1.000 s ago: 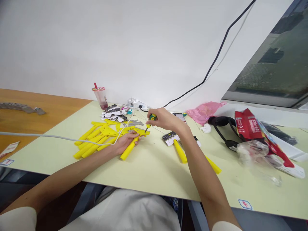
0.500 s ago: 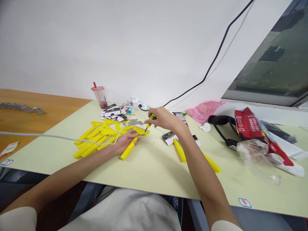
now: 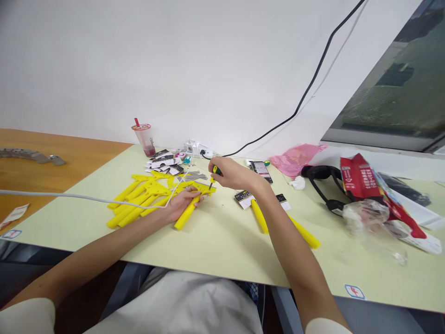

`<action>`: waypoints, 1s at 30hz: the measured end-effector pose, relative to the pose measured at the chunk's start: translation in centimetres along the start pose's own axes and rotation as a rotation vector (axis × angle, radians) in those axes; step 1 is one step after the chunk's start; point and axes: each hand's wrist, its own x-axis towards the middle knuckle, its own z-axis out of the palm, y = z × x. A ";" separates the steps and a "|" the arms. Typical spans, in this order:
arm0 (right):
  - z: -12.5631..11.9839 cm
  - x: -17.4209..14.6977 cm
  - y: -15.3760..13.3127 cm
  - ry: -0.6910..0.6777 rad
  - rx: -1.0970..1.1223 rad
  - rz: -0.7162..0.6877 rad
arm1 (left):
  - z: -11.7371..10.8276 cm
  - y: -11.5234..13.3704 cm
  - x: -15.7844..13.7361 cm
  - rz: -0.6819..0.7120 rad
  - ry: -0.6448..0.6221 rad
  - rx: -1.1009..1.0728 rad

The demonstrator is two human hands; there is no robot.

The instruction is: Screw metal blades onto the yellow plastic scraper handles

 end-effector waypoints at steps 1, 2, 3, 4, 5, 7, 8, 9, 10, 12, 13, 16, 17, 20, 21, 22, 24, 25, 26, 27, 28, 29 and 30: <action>-0.1 0.0 -0.2 0.004 0.011 0.005 | 0.0 0.0 0.0 0.001 0.000 0.001; -0.3 0.0 -0.3 0.006 0.019 0.010 | 0.0 -0.1 -0.1 0.001 -0.003 0.003; -0.3 0.0 -0.4 0.008 0.026 0.012 | 0.0 -0.1 -0.1 0.001 -0.007 0.006; -0.4 0.0 -0.4 0.009 0.034 0.013 | 0.0 -0.1 -0.1 -0.001 -0.010 0.011; -0.3 0.0 -0.4 0.007 0.043 0.013 | 0.0 -0.1 -0.2 -0.002 -0.012 0.016; -0.2 0.1 -0.3 0.007 0.056 0.014 | 0.1 -0.2 -0.2 -0.003 -0.018 0.024; -0.2 0.1 -0.3 0.011 0.054 0.013 | 0.1 -0.1 -0.2 -0.005 -0.022 0.026; -0.1 0.1 -0.3 0.017 0.046 0.013 | 0.1 -0.1 -0.2 -0.009 -0.026 0.027; -0.1 0.1 -0.3 0.024 0.033 0.015 | 0.1 -0.1 -0.2 -0.014 -0.030 0.028; -0.1 0.1 -0.4 0.033 0.003 0.025 | 0.2 0.0 -0.2 -0.022 -0.033 0.031; -0.1 0.0 -0.4 0.031 -0.009 0.030 | 0.2 0.0 -0.3 -0.022 -0.032 0.034; 0.0 -0.2 -0.3 0.011 -0.035 0.030 | 0.3 0.1 -0.3 -0.009 -0.021 0.036; 0.0 -0.2 -0.1 0.000 -0.038 0.023 | 0.3 0.1 -0.3 -0.005 -0.016 0.033; 0.1 -0.4 0.3 -0.038 -0.025 0.006 | 0.3 0.1 -0.3 -0.009 -0.005 0.028; 0.1 -0.3 0.3 -0.041 -0.017 -0.001 | 0.3 0.1 -0.3 -0.014 -0.005 0.029; 0.2 -0.3 0.3 -0.035 -0.010 -0.007 | 0.2 0.1 -0.3 -0.018 -0.007 0.033; 0.2 -0.1 0.3 -0.012 -0.003 -0.020 | 0.2 0.1 -0.3 -0.015 -0.014 0.040; 0.1 -0.1 0.2 -0.003 -0.004 -0.026 | 0.2 0.1 -0.3 -0.009 -0.017 0.044; 0.1 0.0 0.1 0.001 -0.006 -0.031 | 0.2 0.0 -0.3 -0.005 -0.019 0.047; 0.1 0.1 0.1 0.004 -0.010 -0.035 | 0.2 0.0 -0.3 -0.001 -0.021 0.050; 0.1 0.1 0.0 0.006 -0.015 -0.035 | 0.2 0.0 -0.3 0.000 -0.023 0.051; 0.1 0.1 0.0 0.009 -0.021 -0.030 | 0.2 -0.1 -0.3 -0.001 -0.024 0.051; 0.1 0.0 0.0 0.014 -0.027 -0.016 | 0.2 -0.1 -0.3 -0.003 -0.026 0.051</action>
